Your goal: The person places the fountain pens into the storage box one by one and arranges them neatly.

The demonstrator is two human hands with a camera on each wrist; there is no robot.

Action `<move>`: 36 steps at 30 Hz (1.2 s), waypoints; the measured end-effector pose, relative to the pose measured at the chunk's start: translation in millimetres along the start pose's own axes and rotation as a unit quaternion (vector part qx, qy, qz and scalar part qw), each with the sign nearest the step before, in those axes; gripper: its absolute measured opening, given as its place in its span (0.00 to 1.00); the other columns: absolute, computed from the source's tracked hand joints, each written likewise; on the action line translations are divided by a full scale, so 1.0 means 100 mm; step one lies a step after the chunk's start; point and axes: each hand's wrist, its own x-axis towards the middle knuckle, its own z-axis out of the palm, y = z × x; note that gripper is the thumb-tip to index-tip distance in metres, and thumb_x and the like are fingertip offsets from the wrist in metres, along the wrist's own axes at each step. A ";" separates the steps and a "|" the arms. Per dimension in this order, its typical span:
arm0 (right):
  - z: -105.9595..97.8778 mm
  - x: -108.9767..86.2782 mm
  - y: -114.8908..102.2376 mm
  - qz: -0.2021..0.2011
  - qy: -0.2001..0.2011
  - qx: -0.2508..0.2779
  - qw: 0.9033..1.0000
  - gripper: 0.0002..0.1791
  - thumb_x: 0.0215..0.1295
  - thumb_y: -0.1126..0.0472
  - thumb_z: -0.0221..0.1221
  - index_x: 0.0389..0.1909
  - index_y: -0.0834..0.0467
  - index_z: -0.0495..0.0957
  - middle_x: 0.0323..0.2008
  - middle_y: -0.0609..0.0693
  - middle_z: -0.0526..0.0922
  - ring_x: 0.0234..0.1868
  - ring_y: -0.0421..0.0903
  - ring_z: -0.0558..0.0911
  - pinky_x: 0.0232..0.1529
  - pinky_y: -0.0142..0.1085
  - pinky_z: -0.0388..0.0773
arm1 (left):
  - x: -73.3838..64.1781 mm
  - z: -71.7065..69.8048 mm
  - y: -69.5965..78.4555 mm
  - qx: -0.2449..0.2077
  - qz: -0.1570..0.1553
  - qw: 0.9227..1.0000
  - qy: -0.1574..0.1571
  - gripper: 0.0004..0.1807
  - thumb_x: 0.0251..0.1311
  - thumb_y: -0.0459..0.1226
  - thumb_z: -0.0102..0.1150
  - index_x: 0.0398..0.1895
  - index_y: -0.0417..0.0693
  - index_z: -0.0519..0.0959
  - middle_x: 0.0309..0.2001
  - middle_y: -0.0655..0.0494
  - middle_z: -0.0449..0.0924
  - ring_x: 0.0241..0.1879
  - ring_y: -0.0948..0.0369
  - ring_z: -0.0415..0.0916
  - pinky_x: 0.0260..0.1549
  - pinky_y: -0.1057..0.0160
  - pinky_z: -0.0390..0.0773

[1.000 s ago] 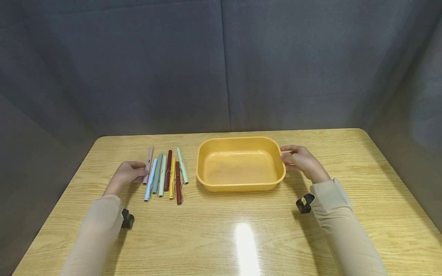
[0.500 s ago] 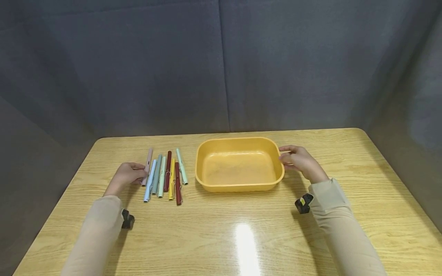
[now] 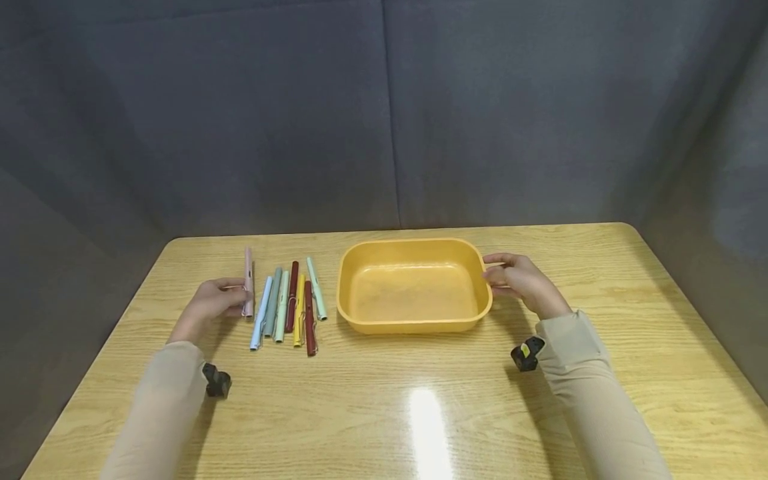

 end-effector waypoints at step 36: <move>0.12 0.06 -0.05 0.007 -0.027 0.055 0.998 0.33 0.68 0.66 0.51 0.69 0.72 0.50 0.31 0.34 0.78 0.34 0.28 0.79 0.39 0.23 0.82 | -0.26 0.93 0.95 -0.137 0.061 0.984 -0.097 0.25 0.64 0.41 0.58 0.64 0.47 0.70 0.56 0.44 0.78 0.47 0.60 0.80 0.38 0.73 0.84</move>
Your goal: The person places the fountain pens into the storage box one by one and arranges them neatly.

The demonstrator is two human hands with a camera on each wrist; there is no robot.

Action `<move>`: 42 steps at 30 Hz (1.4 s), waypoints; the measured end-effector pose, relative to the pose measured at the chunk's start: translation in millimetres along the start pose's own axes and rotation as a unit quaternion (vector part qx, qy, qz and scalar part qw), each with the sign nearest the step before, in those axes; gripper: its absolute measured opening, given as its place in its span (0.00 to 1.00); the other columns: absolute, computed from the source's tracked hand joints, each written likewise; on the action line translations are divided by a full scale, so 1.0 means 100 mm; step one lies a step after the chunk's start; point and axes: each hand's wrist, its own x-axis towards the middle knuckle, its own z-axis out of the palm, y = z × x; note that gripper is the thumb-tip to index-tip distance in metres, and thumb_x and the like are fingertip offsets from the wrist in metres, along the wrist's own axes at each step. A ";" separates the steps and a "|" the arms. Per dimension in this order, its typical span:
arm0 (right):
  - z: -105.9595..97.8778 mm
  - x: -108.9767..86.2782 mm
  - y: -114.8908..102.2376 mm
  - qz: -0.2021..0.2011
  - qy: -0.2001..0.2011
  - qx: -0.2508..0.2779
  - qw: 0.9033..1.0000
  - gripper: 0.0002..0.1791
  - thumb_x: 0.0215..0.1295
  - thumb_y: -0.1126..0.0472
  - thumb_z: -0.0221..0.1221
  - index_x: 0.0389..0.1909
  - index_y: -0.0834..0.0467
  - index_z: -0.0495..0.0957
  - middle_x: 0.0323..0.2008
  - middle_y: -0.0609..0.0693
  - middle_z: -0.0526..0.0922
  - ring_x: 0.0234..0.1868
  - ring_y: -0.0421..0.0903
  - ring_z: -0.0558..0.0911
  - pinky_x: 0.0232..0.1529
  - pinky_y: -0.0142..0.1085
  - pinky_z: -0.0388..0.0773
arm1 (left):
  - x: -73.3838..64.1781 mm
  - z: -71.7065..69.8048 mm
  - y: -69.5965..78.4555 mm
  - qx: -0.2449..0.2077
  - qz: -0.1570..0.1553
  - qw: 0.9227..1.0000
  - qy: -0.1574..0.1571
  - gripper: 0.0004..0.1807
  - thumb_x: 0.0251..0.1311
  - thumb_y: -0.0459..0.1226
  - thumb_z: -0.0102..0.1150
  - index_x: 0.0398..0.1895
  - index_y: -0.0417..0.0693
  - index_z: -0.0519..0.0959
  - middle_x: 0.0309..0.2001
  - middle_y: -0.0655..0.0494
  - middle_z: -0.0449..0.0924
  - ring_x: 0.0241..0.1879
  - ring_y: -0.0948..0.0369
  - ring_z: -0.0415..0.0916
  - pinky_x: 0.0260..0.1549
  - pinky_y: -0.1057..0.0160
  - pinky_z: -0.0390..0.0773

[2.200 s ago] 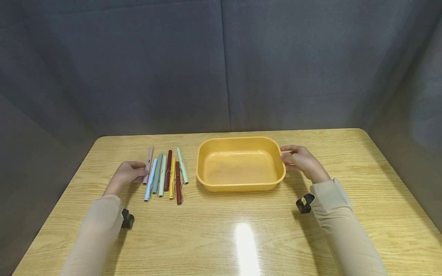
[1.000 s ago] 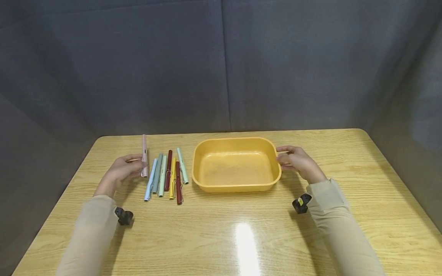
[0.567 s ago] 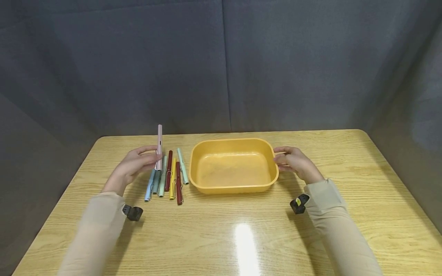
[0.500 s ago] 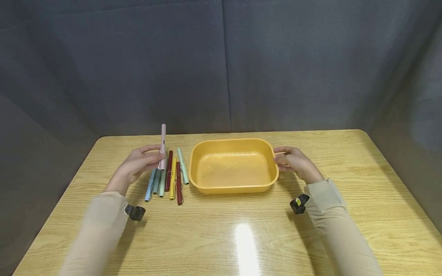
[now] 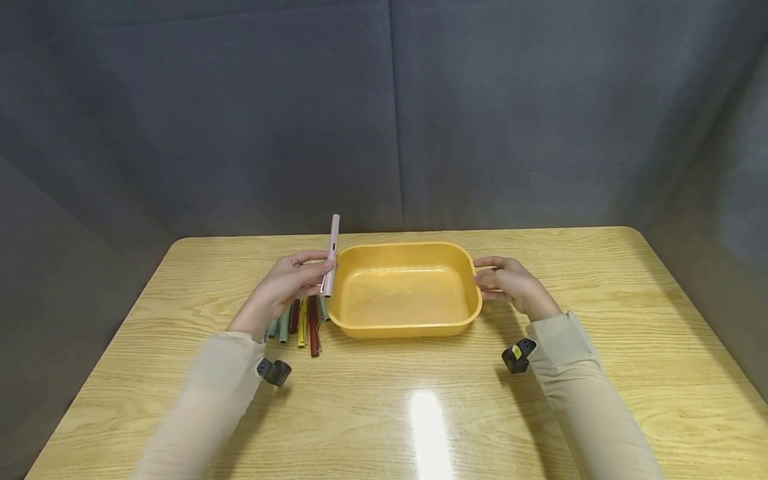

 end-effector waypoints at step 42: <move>-0.02 0.03 0.04 0.001 -0.003 0.003 1.000 0.33 0.69 0.65 0.51 0.69 0.72 0.49 0.30 0.32 0.79 0.34 0.28 0.79 0.38 0.22 0.82 | 0.38 1.16 -0.04 -0.088 -0.010 0.995 -0.045 0.22 0.62 0.36 0.60 0.60 0.44 0.74 0.52 0.41 0.80 0.43 0.55 0.82 0.44 0.59 0.86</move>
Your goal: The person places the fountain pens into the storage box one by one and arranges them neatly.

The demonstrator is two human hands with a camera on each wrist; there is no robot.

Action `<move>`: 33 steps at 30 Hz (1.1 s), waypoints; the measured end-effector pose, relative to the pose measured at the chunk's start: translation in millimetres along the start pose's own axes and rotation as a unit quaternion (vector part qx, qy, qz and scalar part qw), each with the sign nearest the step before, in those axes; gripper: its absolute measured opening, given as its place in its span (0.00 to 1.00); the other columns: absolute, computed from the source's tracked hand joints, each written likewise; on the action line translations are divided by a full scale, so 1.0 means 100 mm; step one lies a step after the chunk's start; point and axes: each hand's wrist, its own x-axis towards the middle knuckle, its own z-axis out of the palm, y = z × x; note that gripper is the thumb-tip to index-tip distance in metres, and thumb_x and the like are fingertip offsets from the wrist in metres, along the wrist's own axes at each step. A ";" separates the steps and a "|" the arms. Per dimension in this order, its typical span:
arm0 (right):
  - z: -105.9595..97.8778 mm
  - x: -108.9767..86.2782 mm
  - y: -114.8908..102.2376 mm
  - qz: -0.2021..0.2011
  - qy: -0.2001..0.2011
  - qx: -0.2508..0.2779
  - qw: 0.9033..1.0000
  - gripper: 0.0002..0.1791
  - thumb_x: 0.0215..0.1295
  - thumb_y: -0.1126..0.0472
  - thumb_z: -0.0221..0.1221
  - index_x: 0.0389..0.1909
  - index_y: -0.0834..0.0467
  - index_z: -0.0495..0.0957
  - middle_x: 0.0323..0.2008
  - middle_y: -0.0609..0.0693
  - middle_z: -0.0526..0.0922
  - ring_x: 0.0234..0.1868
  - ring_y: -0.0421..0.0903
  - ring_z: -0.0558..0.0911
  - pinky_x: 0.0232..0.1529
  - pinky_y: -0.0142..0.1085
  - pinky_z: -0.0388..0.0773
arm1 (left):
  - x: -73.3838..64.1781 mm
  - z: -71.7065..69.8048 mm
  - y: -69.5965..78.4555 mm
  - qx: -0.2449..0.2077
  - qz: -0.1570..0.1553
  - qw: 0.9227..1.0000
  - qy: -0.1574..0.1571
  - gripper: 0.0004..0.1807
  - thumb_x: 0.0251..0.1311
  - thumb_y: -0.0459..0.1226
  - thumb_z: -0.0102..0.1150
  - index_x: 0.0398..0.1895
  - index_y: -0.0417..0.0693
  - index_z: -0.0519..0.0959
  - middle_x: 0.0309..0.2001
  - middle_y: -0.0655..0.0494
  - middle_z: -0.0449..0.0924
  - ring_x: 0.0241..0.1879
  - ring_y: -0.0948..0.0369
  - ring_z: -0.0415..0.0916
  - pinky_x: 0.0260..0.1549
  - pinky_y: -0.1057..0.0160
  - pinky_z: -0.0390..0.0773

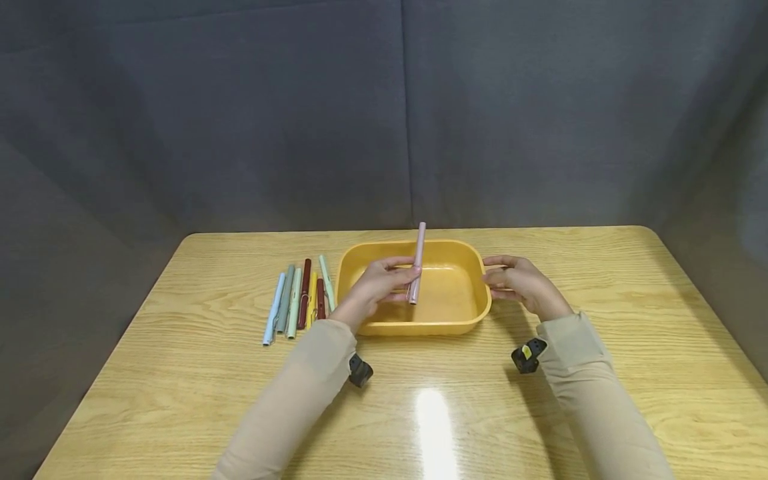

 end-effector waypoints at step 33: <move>-0.01 0.01 0.01 0.001 -0.007 -0.008 1.000 0.33 0.69 0.64 0.51 0.69 0.72 0.49 0.30 0.31 0.79 0.35 0.27 0.79 0.40 0.22 0.81 | 0.15 0.42 -0.11 -0.008 -0.083 0.996 -0.041 0.25 0.58 0.24 0.58 0.61 0.36 0.69 0.54 0.35 0.78 0.53 0.45 0.79 0.51 0.51 0.81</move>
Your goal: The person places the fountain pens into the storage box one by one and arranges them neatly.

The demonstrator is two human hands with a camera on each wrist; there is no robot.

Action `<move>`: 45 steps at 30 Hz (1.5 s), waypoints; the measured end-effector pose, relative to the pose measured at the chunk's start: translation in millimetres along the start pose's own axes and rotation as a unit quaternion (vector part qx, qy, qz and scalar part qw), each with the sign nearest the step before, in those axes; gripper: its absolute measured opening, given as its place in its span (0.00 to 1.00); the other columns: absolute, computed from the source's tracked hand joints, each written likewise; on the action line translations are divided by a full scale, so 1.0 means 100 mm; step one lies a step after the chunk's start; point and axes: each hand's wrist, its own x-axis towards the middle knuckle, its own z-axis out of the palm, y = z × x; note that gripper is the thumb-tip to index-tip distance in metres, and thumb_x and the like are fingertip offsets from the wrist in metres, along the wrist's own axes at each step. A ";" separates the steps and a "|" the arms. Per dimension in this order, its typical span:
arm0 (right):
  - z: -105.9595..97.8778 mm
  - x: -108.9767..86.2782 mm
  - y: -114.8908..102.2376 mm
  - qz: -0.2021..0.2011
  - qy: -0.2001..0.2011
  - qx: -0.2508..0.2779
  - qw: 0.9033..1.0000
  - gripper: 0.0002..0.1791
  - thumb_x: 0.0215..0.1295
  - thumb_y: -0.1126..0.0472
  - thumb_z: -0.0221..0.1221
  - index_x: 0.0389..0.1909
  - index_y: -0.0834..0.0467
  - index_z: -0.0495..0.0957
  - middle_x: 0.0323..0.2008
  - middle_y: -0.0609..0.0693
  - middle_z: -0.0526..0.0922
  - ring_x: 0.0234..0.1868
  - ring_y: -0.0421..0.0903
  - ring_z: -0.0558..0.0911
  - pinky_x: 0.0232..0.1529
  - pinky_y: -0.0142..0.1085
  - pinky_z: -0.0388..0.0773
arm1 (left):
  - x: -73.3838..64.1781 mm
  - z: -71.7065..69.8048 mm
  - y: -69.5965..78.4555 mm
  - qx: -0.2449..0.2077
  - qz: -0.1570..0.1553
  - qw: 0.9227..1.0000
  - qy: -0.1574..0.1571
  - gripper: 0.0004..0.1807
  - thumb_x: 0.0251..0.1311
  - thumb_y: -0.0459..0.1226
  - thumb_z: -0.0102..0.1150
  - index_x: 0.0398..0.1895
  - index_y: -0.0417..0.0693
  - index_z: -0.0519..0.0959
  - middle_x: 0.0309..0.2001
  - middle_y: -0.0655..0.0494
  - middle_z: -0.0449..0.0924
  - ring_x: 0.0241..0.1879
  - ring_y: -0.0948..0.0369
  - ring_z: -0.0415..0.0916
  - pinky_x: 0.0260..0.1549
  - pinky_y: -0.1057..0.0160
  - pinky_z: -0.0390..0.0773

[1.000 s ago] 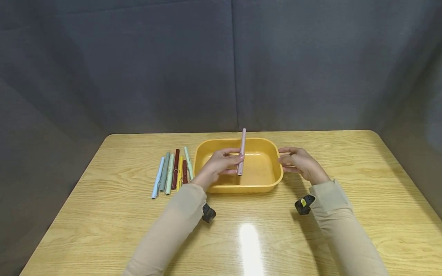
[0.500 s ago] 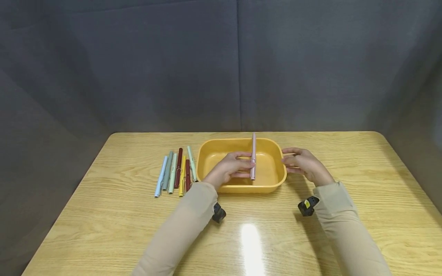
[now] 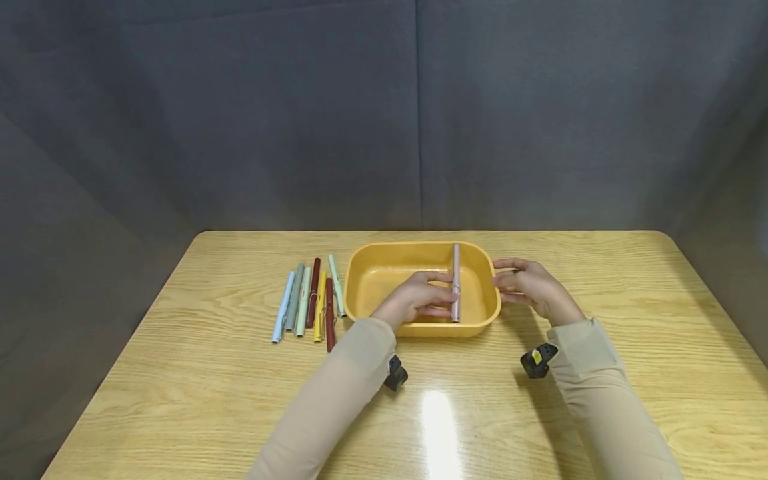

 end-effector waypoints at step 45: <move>0.02 0.00 -0.01 -0.001 0.000 0.009 1.000 0.31 0.68 0.65 0.52 0.67 0.71 0.52 0.30 0.31 0.80 0.34 0.28 0.80 0.38 0.22 0.82 | 0.03 0.20 -0.08 0.051 0.018 0.996 0.067 0.27 0.49 0.14 0.54 0.55 0.36 0.72 0.31 0.44 0.80 0.39 0.46 0.84 0.42 0.53 0.86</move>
